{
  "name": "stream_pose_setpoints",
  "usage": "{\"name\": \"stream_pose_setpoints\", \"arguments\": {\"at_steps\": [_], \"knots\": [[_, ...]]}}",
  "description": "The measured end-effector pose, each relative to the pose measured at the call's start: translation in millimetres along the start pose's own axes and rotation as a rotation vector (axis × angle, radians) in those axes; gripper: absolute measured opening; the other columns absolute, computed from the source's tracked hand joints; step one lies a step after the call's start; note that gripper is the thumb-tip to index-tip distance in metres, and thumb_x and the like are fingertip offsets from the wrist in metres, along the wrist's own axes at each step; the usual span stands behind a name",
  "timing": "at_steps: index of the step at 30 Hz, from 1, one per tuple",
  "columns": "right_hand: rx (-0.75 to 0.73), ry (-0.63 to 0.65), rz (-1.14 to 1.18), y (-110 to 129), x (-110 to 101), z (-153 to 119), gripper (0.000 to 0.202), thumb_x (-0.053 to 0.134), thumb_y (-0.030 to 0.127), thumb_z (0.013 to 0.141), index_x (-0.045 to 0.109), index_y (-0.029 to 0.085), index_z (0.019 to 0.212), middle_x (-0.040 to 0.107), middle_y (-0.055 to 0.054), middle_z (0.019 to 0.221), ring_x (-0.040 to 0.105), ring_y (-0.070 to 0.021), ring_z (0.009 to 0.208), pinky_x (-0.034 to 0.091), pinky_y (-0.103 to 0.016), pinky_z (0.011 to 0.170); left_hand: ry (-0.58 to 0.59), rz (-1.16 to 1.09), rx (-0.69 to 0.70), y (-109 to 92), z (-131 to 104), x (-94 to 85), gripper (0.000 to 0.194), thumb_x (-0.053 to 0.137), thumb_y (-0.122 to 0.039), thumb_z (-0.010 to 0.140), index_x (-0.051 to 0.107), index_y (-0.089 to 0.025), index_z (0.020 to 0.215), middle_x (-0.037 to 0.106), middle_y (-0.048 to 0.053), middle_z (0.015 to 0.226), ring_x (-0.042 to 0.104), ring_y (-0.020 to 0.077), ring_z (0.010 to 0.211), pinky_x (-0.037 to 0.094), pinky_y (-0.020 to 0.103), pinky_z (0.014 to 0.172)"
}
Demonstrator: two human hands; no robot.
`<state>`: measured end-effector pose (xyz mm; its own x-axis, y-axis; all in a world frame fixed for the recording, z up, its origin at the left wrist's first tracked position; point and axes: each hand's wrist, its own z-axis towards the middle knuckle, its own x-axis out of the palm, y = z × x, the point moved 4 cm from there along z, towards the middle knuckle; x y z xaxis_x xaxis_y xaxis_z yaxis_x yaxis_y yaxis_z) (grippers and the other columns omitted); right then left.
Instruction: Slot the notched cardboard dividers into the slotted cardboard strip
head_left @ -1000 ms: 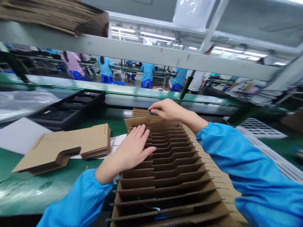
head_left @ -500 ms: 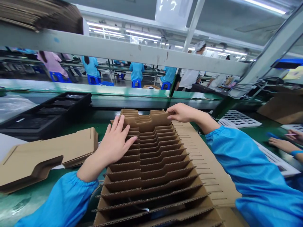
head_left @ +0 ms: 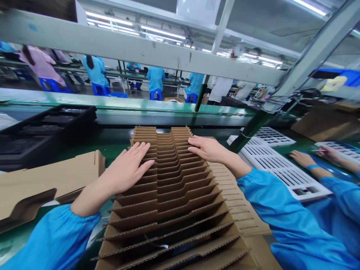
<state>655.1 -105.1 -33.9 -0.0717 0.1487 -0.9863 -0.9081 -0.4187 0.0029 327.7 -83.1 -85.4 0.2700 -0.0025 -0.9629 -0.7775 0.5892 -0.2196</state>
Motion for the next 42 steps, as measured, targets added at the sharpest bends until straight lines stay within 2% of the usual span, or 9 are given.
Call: {"name": "stream_pose_setpoints", "arguments": {"at_steps": [2,5,9,14,18,21,26,31,42], "knots": [[0.001,0.009,-0.01,-1,4,-1,0.044,0.051,0.043,0.113,0.075,0.022,0.144,0.069,-0.01,0.153,0.056,-0.0307,0.151,0.043,-0.051,0.13,0.0,0.015,0.006,2,1,1.9,0.079,0.025,-0.065,0.113,0.035,-0.017,0.175,0.033,0.011,0.181,0.027,0.0338,0.171,0.029,0.065,0.136],[0.001,0.017,-0.038,-5,-3,11,0.04,0.051,0.04,0.113,0.083,0.02,0.128,0.073,-0.013,0.146,0.065,-0.0314,0.139,0.05,-0.048,0.121,-0.001,0.062,0.034,2,3,-0.4,0.079,0.023,-0.064,0.114,0.04,-0.013,0.173,0.035,0.013,0.18,0.026,0.0349,0.171,0.025,0.065,0.137],[0.035,0.025,-0.086,0,-17,55,0.031,0.059,0.028,0.107,0.084,0.02,0.121,0.081,-0.01,0.127,0.075,-0.0306,0.118,0.057,-0.041,0.101,0.037,0.066,0.091,-7,5,-8.1,0.086,0.025,-0.072,0.113,0.044,-0.01,0.171,0.032,0.019,0.18,0.025,0.0366,0.171,0.023,0.059,0.139],[-0.074,0.02,-0.047,45,-15,120,0.026,0.068,0.024,0.101,0.083,0.022,0.122,0.083,-0.006,0.124,0.076,-0.0273,0.112,0.054,-0.034,0.094,0.068,0.094,0.117,-22,3,-7.4,0.092,0.028,-0.076,0.111,0.038,-0.008,0.173,0.024,0.024,0.181,0.019,0.0397,0.171,0.021,0.057,0.14],[-0.137,0.086,-0.029,82,2,148,0.026,0.07,0.024,0.099,0.083,0.024,0.122,0.083,-0.006,0.122,0.077,-0.0264,0.11,0.053,-0.033,0.093,0.032,0.104,0.122,-26,2,-6.4,0.09,0.029,-0.074,0.112,0.041,-0.007,0.172,0.026,0.026,0.18,0.022,0.041,0.17,0.024,0.057,0.14],[-0.153,0.116,-0.04,94,16,157,0.027,0.07,0.019,0.097,0.083,0.023,0.121,0.083,-0.008,0.12,0.077,-0.0268,0.109,0.053,-0.032,0.092,0.037,0.106,0.129,-27,3,-8.1,0.09,0.029,-0.073,0.113,0.039,-0.007,0.172,0.026,0.026,0.18,0.022,0.0409,0.17,0.023,0.056,0.14],[-0.142,0.141,-0.041,92,26,163,0.019,0.07,0.021,0.101,0.083,0.021,0.115,0.084,-0.008,0.115,0.077,-0.0259,0.108,0.051,-0.03,0.087,0.064,0.096,0.132,-29,4,-9.1,0.09,0.028,-0.071,0.114,0.035,-0.005,0.173,0.022,0.027,0.181,0.019,0.0405,0.171,0.019,0.056,0.141],[-0.083,0.112,-0.035,90,27,162,0.017,0.064,0.021,0.106,0.079,0.02,0.114,0.084,-0.008,0.113,0.077,-0.0243,0.105,0.048,-0.029,0.084,0.074,0.081,0.128,-30,3,-8.9,0.089,0.028,-0.071,0.114,0.035,-0.005,0.173,0.02,0.026,0.182,0.016,0.0405,0.172,0.016,0.054,0.142],[-0.021,-0.052,-0.02,87,14,159,0.021,0.055,0.023,0.11,0.07,0.019,0.123,0.081,-0.01,0.12,0.075,-0.0295,0.11,0.047,-0.035,0.087,0.097,0.053,0.112,-31,2,-12.4,0.087,0.029,-0.07,0.114,0.035,-0.007,0.174,0.018,0.026,0.182,0.016,0.041,0.172,0.017,0.054,0.141]]}}
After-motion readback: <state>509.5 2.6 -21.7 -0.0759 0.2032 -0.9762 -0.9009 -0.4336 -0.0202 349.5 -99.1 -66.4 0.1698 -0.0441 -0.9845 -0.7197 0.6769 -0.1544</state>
